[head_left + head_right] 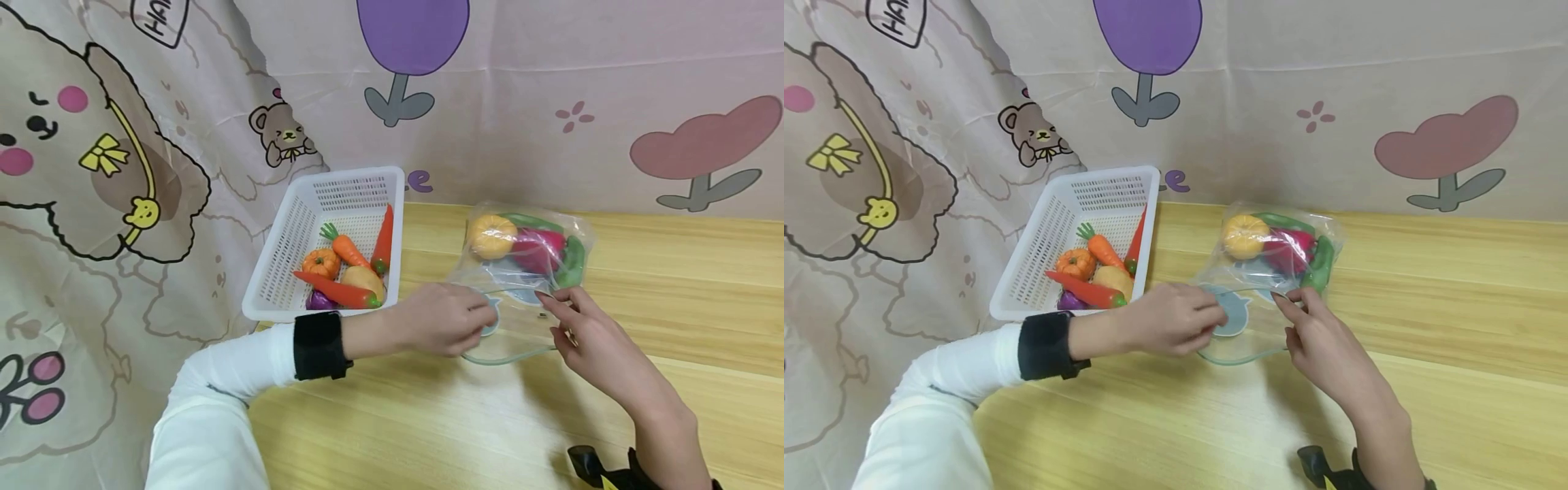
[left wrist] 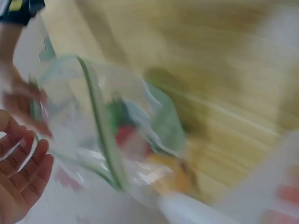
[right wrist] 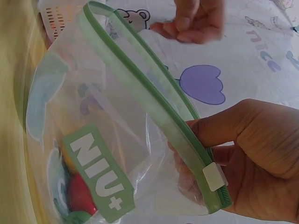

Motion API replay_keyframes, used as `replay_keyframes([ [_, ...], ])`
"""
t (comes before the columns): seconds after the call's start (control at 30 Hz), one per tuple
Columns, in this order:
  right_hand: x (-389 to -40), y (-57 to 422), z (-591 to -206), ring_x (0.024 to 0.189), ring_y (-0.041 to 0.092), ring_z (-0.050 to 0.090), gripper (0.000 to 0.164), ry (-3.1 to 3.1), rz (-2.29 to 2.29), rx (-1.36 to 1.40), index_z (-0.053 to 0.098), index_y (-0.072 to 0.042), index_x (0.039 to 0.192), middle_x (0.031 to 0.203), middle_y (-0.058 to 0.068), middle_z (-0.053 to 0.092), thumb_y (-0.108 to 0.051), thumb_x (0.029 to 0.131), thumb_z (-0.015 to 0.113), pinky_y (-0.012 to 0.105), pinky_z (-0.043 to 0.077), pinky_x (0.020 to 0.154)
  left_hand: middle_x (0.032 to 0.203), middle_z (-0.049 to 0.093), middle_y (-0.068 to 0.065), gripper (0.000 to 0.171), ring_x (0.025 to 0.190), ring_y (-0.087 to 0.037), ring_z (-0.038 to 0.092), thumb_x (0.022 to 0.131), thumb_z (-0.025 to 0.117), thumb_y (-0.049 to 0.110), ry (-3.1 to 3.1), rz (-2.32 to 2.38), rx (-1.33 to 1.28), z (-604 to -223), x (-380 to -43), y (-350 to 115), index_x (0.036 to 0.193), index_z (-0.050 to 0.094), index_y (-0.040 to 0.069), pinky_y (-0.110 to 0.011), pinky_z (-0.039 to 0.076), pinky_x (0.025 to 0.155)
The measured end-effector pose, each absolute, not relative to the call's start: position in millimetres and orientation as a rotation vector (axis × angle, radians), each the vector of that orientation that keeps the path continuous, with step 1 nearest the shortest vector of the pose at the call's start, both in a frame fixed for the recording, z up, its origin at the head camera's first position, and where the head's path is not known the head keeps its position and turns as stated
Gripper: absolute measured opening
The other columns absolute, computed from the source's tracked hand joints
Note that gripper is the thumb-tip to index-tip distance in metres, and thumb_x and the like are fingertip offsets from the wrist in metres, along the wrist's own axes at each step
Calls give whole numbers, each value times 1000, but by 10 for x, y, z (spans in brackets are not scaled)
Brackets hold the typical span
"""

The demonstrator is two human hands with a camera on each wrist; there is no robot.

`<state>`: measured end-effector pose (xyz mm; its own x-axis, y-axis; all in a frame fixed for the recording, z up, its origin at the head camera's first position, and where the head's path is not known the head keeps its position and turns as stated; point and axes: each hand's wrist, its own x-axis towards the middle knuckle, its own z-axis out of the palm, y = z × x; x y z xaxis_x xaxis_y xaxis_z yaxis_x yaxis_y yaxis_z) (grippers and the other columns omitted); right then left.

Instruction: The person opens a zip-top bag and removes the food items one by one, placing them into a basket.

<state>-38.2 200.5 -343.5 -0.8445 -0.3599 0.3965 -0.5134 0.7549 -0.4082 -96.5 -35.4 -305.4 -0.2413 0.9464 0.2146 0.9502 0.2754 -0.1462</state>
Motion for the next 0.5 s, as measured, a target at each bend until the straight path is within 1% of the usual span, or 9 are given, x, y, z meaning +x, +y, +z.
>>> replay_keyframes([
  [0.1,-384,1998,-3433,67,7,48,50,-2659,748,684,59,10,117,102,8,52,13,68,69,18,39,51,81,58,8,16,69,-7,54,89,46,19,-2321,185,-1835,-3017,-880,-163,98,59,17,-18,44,60],
  [0.2,-386,1992,-3429,67,8,49,50,-2667,749,682,59,10,116,102,9,52,14,68,68,19,39,52,90,59,7,21,76,-8,57,91,43,22,-2421,387,-1845,-3021,-843,19,104,58,16,-18,47,62],
  [0.3,-384,1986,-3425,68,11,52,50,-2672,751,683,59,10,116,103,10,52,14,67,69,20,42,53,103,59,5,25,88,-10,59,93,43,26,-2552,586,-1780,-3057,-836,169,112,56,17,-21,51,68],
  [0.5,-378,1959,-3425,67,10,51,49,-2651,739,695,60,10,115,102,10,52,13,67,69,22,44,54,124,52,2,39,108,-13,55,94,44,33,-2794,821,-1616,-3154,-900,380,131,46,20,-25,52,78],
])
